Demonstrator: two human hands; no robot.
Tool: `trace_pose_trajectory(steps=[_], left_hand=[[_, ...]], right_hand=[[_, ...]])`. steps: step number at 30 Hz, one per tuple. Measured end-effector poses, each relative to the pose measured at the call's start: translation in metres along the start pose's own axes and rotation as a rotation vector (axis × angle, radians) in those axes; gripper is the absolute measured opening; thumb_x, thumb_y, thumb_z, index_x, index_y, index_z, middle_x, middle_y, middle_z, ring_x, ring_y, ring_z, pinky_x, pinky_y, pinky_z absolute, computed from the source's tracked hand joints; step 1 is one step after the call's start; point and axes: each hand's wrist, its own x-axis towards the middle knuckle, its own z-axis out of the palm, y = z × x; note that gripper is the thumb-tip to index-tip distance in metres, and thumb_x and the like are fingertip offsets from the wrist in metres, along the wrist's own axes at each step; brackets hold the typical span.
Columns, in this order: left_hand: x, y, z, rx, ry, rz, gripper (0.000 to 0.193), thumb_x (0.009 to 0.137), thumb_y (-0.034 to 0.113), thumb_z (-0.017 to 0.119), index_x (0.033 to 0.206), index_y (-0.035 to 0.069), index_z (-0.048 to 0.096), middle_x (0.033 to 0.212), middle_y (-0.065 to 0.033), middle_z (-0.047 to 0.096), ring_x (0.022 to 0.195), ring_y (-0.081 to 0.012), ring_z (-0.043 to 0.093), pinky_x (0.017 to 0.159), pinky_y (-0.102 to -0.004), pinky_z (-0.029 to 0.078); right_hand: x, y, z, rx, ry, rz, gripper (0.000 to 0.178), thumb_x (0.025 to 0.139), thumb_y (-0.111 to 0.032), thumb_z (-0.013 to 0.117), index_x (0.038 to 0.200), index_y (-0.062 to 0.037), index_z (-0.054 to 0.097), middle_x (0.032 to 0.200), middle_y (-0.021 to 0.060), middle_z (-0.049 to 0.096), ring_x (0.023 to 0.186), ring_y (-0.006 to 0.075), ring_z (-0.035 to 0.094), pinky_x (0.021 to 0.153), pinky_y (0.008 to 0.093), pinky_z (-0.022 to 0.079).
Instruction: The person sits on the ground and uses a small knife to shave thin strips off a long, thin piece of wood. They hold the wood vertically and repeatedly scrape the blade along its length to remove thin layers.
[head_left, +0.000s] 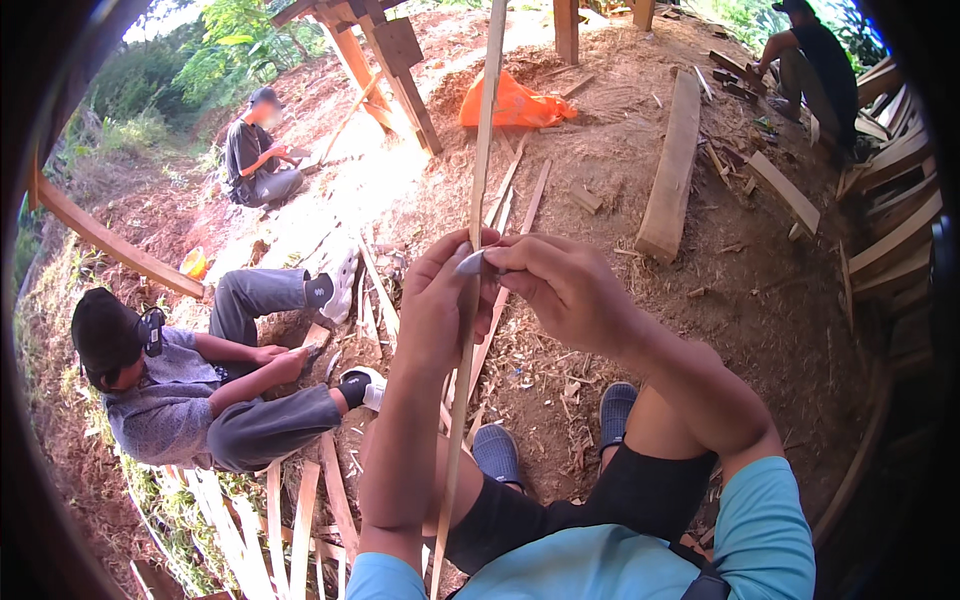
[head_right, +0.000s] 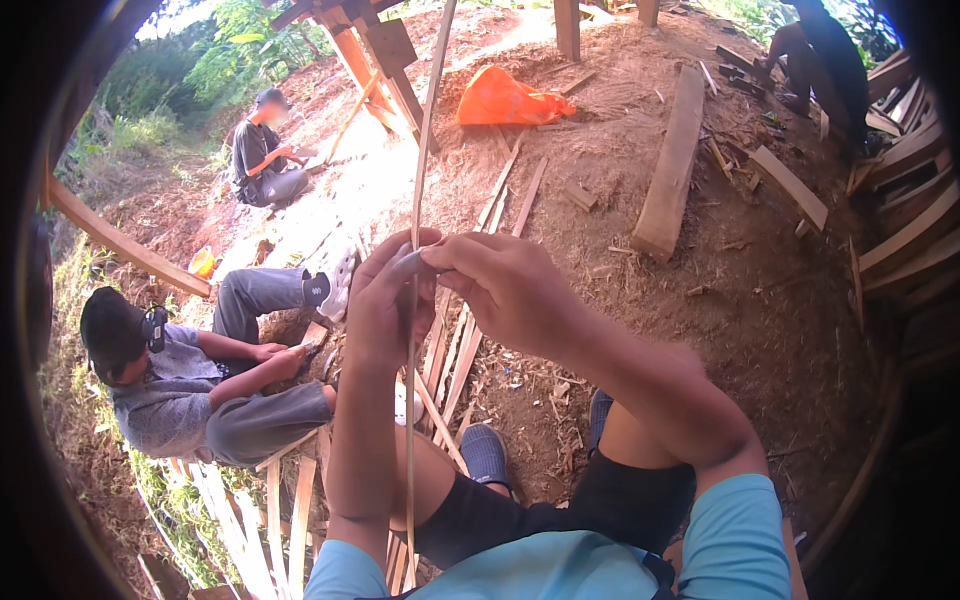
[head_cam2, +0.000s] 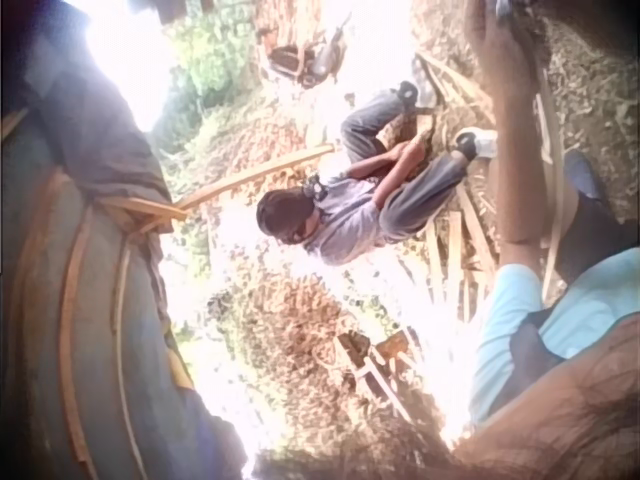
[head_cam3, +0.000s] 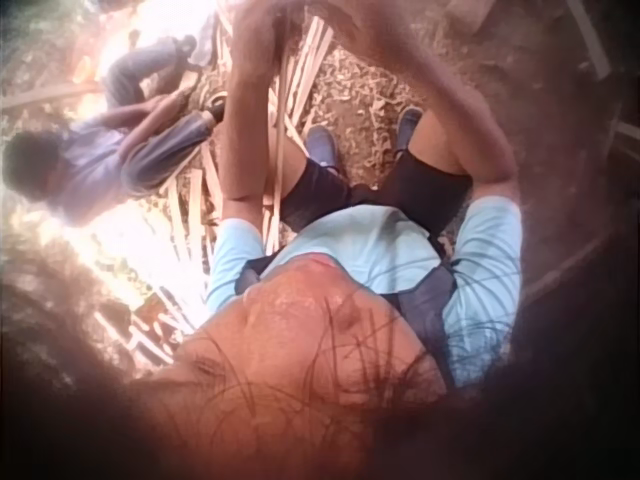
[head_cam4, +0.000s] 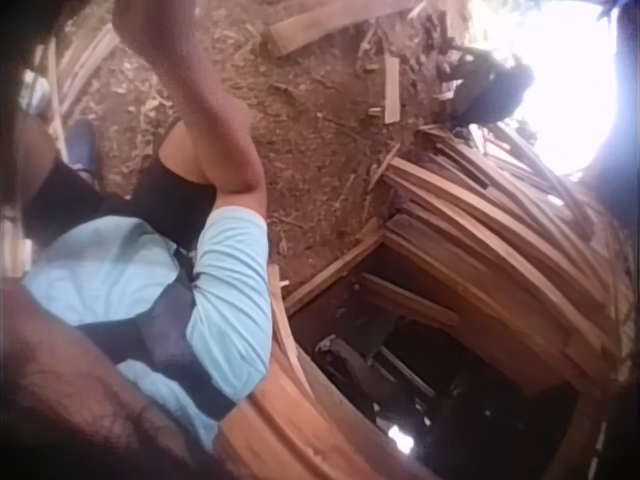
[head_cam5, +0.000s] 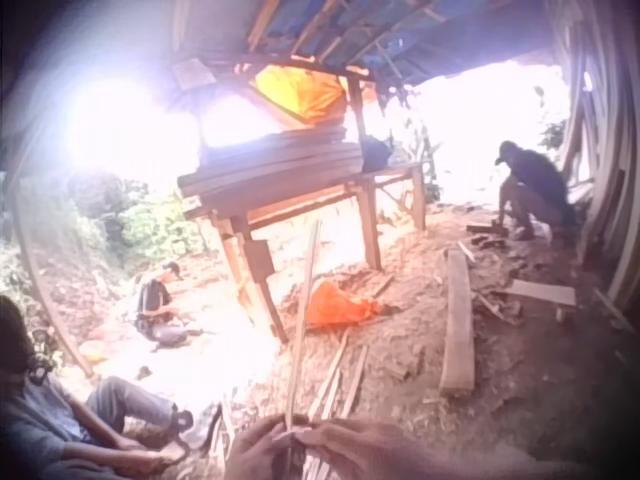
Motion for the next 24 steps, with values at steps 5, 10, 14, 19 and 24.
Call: trace_pose_trajectory(steps=[5, 10, 14, 19, 24], left_hand=[[-0.002, -0.003, 0.008, 0.006, 0.092, -0.021, 0.024, 0.093, 0.017, 0.044, 0.109, 0.001, 0.053, 0.063, -0.0035, 0.052, 0.035, -0.0094, 0.043, 0.03, -0.0186, 0.033], [0.0, -0.004, 0.001, -0.022, 0.031, 0.012, 0.02, 0.092, 0.018, 0.045, 0.101, 0.002, 0.052, 0.064, -0.0031, 0.051, 0.037, -0.009, 0.044, 0.031, -0.0191, 0.033], [-0.005, -0.005, 0.008, 0.075, 0.017, -0.014, 0.018, 0.094, 0.015, 0.038, 0.101, 0.002, 0.048, 0.06, -0.0016, 0.046, 0.037, -0.0097, 0.044, 0.032, -0.0208, 0.035], [-0.005, -0.011, 0.012, 0.11, 0.04, 0.026, 0.018, 0.091, 0.016, 0.04, 0.099, 0.003, 0.049, 0.063, -0.0027, 0.047, 0.037, -0.009, 0.04, 0.031, -0.0206, 0.03], [-0.006, -0.01, 0.018, 0.125, 0.028, 0.069, 0.015, 0.094, 0.016, 0.038, 0.095, 0.005, 0.048, 0.059, -0.0012, 0.045, 0.036, -0.0086, 0.039, 0.031, -0.0208, 0.03]], right_hand=[[0.004, 0.011, 0.0, -0.007, 0.019, 0.068, 0.011, 0.085, -0.005, 0.06, 0.095, -0.0021, 0.059, 0.082, 0.0157, 0.064, 0.074, 0.0328, 0.065, 0.062, 0.0368, 0.05], [-0.001, 0.001, -0.002, 0.033, -0.067, 0.046, 0.011, 0.085, -0.006, 0.06, 0.095, -0.0017, 0.059, 0.081, 0.0155, 0.064, 0.074, 0.0325, 0.064, 0.062, 0.0371, 0.05], [0.001, 0.006, -0.007, -0.013, -0.094, 0.065, 0.017, 0.081, 0.003, 0.061, 0.098, 0.0006, 0.058, 0.083, 0.0142, 0.064, 0.073, 0.0263, 0.065, 0.061, 0.032, 0.049], [0.001, 0.011, -0.01, -0.065, -0.065, 0.036, 0.017, 0.081, 0.004, 0.061, 0.098, 0.0006, 0.057, 0.086, 0.0143, 0.064, 0.076, 0.0263, 0.066, 0.063, 0.0325, 0.05], [0.001, 0.014, -0.001, -0.068, 0.083, -0.032, 0.012, 0.084, -0.005, 0.061, 0.096, -0.0023, 0.058, 0.083, 0.0137, 0.064, 0.075, 0.0307, 0.065, 0.064, 0.0361, 0.051]])
